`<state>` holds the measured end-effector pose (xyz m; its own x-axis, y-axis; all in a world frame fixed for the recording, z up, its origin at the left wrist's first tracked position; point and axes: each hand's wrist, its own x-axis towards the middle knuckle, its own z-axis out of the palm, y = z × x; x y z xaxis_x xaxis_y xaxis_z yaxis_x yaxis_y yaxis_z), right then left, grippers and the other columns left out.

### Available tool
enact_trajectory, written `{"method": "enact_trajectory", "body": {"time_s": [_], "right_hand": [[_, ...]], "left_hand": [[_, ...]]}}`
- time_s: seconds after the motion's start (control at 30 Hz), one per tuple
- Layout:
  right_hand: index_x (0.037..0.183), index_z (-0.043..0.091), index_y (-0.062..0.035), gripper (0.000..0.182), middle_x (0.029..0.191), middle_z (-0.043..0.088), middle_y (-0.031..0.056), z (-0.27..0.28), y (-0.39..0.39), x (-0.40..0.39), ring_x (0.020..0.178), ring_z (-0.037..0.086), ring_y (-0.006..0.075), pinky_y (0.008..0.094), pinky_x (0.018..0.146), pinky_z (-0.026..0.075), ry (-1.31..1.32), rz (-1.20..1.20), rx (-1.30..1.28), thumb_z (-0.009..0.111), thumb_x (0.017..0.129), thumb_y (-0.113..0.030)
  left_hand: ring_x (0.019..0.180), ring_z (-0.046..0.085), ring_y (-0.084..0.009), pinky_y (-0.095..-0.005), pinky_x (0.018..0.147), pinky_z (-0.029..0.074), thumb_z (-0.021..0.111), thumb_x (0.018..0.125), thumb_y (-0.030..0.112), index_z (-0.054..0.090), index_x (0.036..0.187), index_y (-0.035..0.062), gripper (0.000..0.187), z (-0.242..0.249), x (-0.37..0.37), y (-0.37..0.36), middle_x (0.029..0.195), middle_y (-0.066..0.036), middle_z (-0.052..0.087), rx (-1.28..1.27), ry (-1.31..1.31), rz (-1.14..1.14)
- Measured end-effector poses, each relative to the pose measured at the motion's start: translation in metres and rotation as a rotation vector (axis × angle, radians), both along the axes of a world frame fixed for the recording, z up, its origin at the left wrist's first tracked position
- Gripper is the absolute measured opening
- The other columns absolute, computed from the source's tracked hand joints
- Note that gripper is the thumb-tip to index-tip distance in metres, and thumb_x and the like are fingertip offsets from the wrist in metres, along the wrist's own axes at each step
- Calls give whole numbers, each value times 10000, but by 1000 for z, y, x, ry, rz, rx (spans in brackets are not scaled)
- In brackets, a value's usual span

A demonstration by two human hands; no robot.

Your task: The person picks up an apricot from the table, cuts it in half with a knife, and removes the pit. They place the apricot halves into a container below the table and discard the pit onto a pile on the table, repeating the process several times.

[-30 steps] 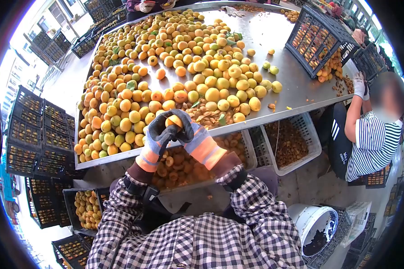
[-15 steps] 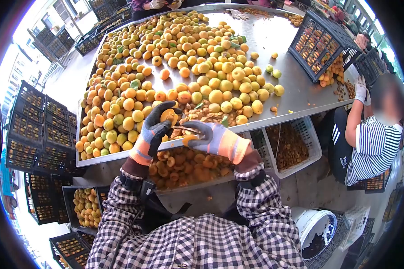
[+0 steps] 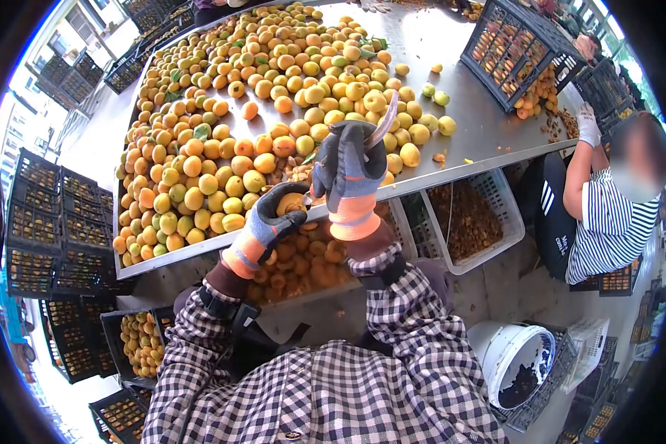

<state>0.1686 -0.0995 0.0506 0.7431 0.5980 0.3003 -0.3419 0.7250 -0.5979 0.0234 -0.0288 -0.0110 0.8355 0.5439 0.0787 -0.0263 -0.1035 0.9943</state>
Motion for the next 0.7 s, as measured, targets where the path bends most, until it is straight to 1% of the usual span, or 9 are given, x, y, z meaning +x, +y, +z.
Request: {"method": "enact_trajectory", "body": {"time_s": [0.03, 0.1, 0.2, 0.3, 0.37, 0.43, 0.57, 0.63, 0.7], "right_hand": [[1009, 531, -9, 253, 589, 486, 62, -1, 0, -1, 358, 361, 105, 243, 302, 319, 2, -1, -3, 514, 1004, -262], [1022, 532, -4, 247, 586, 492, 59, -2, 1, -3, 364, 371, 99, 231, 311, 316, -31, 5, -2, 524, 1000, -249], [1033, 533, -2, 243, 593, 513, 61, -4, 1, -7, 372, 384, 92, 219, 324, 314, -83, -1, -24, 534, 995, -243], [1040, 537, -7, 239, 611, 544, 65, -7, 3, -11, 380, 397, 84, 208, 338, 312, -149, -36, -24, 545, 990, -241], [1042, 541, -12, 235, 620, 558, 65, -11, 4, -13, 382, 402, 81, 204, 346, 310, -179, -60, -3, 550, 987, -240], [1052, 550, -17, 232, 628, 562, 54, -14, 5, -16, 394, 407, 74, 201, 366, 312, -126, -16, -36, 555, 985, -239], [1069, 550, -19, 241, 622, 552, 34, -13, 9, -22, 404, 408, 67, 203, 381, 311, -126, -46, -93, 558, 985, -244], [1083, 549, -23, 242, 607, 532, 19, -15, 14, -27, 413, 407, 61, 201, 396, 319, 13, -16, -149, 558, 985, -244], [1071, 549, -37, 238, 591, 513, 7, -16, 17, -27, 397, 397, 66, 206, 375, 310, 23, -4, -143, 550, 987, -259]], "left_hand": [[1057, 539, -98, -258, 937, 447, 717, 798, 80, 576, 1257, 49, 481, -2, 0, -1, 1162, -17, 588, -3, 2, -1], [1068, 537, -105, -272, 954, 440, 713, 802, 77, 565, 1256, 39, 479, -2, 0, -3, 1147, -13, 589, -98, 0, -18], [1046, 559, -130, -292, 934, 456, 720, 801, 48, 566, 1232, 35, 457, 0, 1, -6, 1126, -46, 611, -75, -35, -6], [1037, 558, -125, -287, 924, 457, 715, 805, 56, 568, 1210, 30, 432, 0, 0, -6, 1118, -43, 614, -145, -23, -5], [1034, 556, -122, -285, 919, 457, 710, 805, 59, 571, 1193, 26, 414, 3, 1, -8, 1112, -44, 615, -127, -41, -18], [1031, 553, -118, -282, 915, 456, 705, 804, 61, 575, 1176, 23, 396, 3, 1, -9, 1105, -44, 615, -108, -60, -30], [1027, 549, -115, -281, 909, 455, 706, 791, 65, 582, 1153, 15, 385, -6, 2, -10, 1086, -48, 618, -128, -54, -21], [1028, 548, -116, -282, 910, 455, 709, 786, 63, 584, 1147, 12, 385, -6, 3, -11, 1082, -51, 618, -142, -60, 5], [1029, 550, -119, -289, 909, 457, 714, 780, 53, 586, 1144, 14, 388, -4, 3, -11, 1083, -53, 619, -181, -130, -5]]}}
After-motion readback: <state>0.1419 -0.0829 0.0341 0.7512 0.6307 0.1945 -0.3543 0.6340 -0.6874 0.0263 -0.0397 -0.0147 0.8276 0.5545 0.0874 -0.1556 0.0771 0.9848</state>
